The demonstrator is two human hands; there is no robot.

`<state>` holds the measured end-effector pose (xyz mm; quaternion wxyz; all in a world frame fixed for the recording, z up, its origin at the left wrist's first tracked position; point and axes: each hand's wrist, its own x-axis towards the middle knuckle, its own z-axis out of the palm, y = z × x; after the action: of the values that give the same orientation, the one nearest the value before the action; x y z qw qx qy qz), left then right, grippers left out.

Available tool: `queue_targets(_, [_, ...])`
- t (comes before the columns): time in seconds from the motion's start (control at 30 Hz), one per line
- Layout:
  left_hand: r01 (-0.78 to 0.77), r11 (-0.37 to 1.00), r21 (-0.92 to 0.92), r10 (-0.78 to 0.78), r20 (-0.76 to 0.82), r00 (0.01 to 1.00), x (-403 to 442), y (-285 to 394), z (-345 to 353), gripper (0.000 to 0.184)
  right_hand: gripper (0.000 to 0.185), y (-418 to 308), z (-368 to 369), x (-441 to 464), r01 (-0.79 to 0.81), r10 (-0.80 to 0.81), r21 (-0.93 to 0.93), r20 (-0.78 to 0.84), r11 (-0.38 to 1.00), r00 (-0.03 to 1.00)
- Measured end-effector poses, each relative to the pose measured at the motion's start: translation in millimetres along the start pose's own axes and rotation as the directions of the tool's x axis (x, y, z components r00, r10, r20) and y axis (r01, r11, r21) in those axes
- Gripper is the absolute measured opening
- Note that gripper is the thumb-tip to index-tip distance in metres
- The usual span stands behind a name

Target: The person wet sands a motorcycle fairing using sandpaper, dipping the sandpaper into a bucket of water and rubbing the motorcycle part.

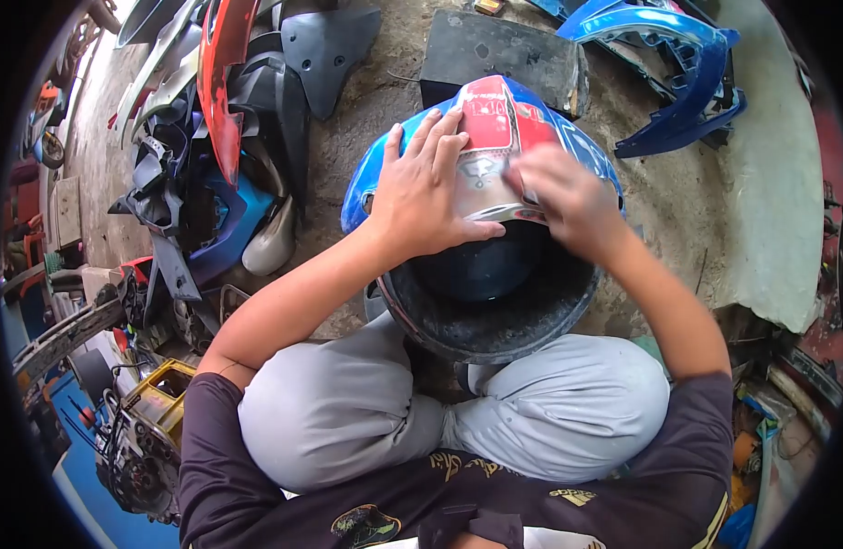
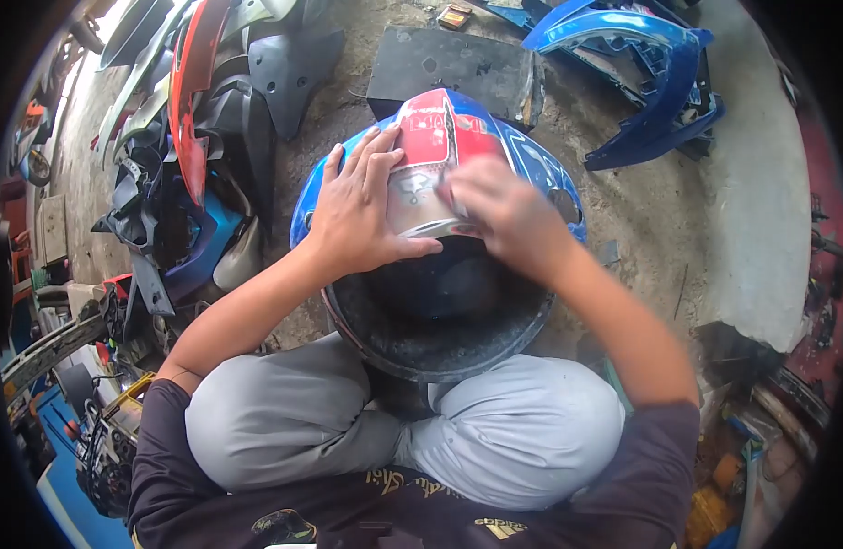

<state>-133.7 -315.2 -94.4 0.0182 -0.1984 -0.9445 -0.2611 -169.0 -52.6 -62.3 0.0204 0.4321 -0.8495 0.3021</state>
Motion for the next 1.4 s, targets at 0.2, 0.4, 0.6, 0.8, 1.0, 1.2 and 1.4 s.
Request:
queue_targets(0.2, [-0.028, 0.999, 0.022, 0.028, -0.004, 1.0, 3, -1, 0, 0.112, 0.027, 38, 20, 31, 0.003, -0.002, 0.013, -0.077, 1.0, 0.997])
queue_targets(0.4, [-0.013, 1.0, 0.014, 0.013, 0.002, 1.0, 2, -2, -1, 0.113, 0.032, 39, 17, 40, -0.045, 0.045, -0.01, -0.026, 0.999, 0.999])
queue_targets(0.6, [0.004, 1.0, 0.018, -0.005, 0.013, 1.0, 1, -1, 0, 0.115, 0.034, 8, 12, 0, -0.006, 0.006, 0.0, -0.064, 1.0, 0.998])
queue_targets(0.8, [0.001, 0.999, 0.045, -0.002, 0.013, 1.0, 1, -1, -1, 0.115, 0.034, 64, 21, 35, -0.077, 0.085, 0.077, -0.111, 0.994, 0.99])
queue_targets(1.0, [0.027, 0.999, 0.041, -0.029, 0.051, 0.998, 3, 4, -7, 0.125, 0.047, 2, 15, -38, -0.079, 0.087, 0.11, -0.061, 0.991, 0.994])
queue_targets(1.2, [-0.009, 0.993, 0.12, -0.001, 0.082, 0.997, 4, 5, -8, 0.117, 0.049, 80, 17, 8, -0.391, 0.398, 0.079, -0.145, 0.917, 0.906])
queue_targets(1.4, [-0.007, 0.992, 0.128, -0.006, 0.103, 0.995, 5, 5, -10, 0.117, 0.048, 12, 1, -64, -0.293, 0.301, 0.108, -0.066, 0.95, 0.951])
